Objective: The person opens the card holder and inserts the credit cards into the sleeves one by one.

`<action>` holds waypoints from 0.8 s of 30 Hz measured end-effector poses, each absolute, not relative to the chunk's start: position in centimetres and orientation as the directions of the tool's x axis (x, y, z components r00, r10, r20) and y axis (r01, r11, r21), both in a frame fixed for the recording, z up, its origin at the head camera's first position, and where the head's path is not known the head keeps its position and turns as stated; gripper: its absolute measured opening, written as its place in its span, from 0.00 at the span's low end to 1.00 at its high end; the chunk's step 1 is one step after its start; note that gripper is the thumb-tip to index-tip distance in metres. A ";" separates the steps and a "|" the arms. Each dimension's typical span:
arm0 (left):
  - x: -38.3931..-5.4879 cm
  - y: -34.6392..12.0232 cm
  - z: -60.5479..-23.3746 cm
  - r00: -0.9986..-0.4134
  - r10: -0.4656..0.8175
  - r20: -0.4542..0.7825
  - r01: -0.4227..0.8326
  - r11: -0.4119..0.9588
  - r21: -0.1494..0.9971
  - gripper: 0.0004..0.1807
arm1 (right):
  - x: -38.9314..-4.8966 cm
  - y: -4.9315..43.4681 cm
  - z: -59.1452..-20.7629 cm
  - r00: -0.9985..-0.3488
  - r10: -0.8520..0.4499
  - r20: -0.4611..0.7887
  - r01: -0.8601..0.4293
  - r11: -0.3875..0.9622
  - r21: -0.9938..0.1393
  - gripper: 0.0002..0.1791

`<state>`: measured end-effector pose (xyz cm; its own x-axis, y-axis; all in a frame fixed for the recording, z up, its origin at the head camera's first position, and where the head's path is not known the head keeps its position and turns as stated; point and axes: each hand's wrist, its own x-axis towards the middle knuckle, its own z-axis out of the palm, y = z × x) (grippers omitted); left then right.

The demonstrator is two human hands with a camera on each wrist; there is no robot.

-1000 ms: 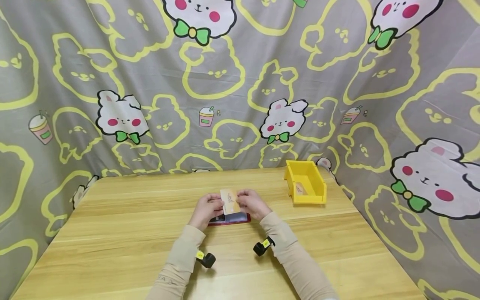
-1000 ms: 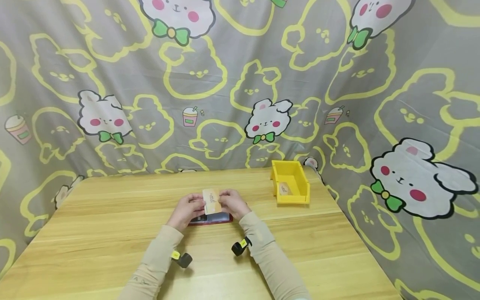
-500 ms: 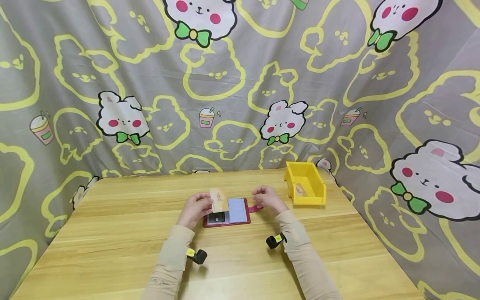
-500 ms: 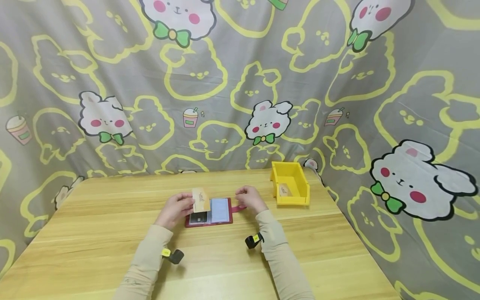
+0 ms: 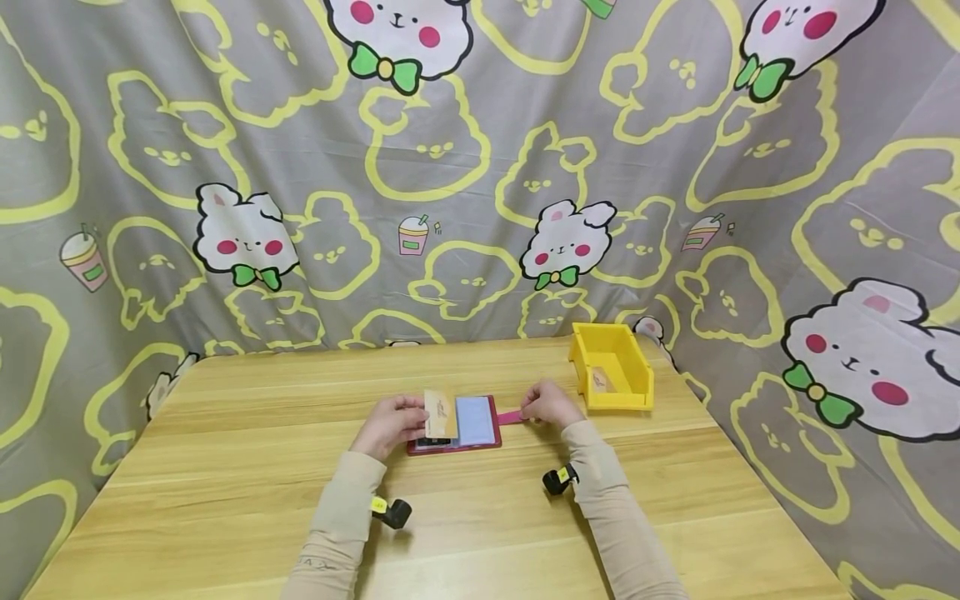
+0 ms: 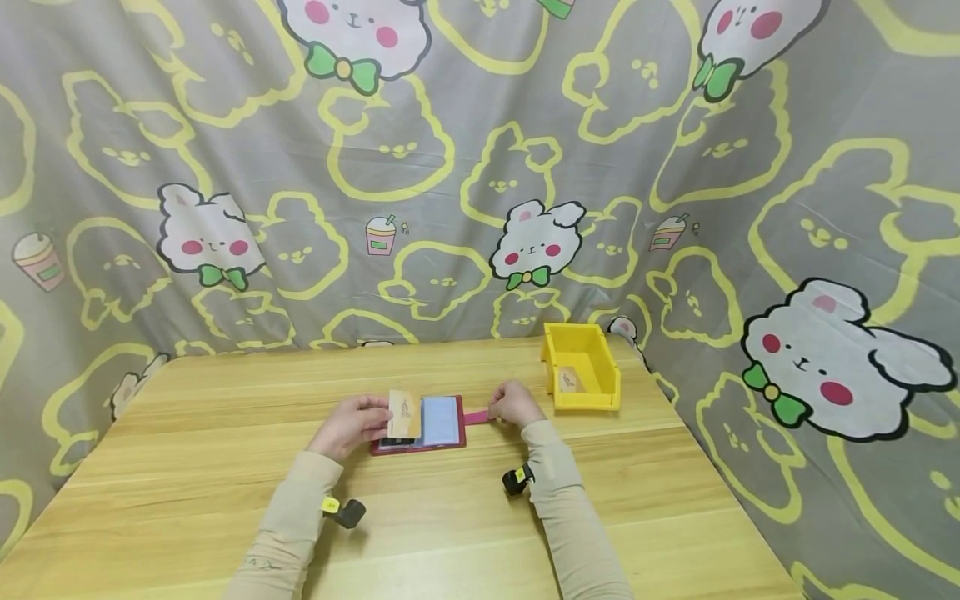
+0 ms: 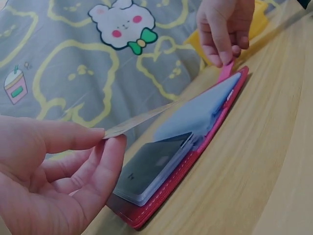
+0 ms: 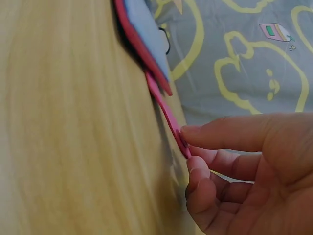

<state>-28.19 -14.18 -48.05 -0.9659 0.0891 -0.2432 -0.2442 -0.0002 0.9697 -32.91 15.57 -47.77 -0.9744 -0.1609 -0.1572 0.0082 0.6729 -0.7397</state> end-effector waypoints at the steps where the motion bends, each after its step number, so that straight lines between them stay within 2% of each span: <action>1: -28.2 -14.2 -48.1 -0.966 0.089 -0.243 -0.243 0.006 0.970 0.17 | -32.9 15.6 -47.9 -0.973 -0.162 -0.167 0.012 0.679 -0.734 0.04; 14: -28.1 -13.1 -48.7 -0.974 -0.036 -0.224 -0.226 0.114 0.967 0.12 | -32.8 15.7 -48.3 -0.974 -0.143 -0.173 0.026 0.694 -0.719 0.05; 24: -28.0 -12.1 -48.7 -0.973 -0.108 -0.205 -0.221 0.173 0.960 0.17 | -32.8 15.7 -48.5 -0.978 -0.138 -0.155 0.017 0.690 -0.724 0.05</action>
<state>-27.97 -12.08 -48.66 -0.9728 -0.1085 -0.2049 -0.2214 0.1727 0.9598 -32.77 15.70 -48.50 -0.9782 -0.1382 -0.1549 0.0171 0.6898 -0.7238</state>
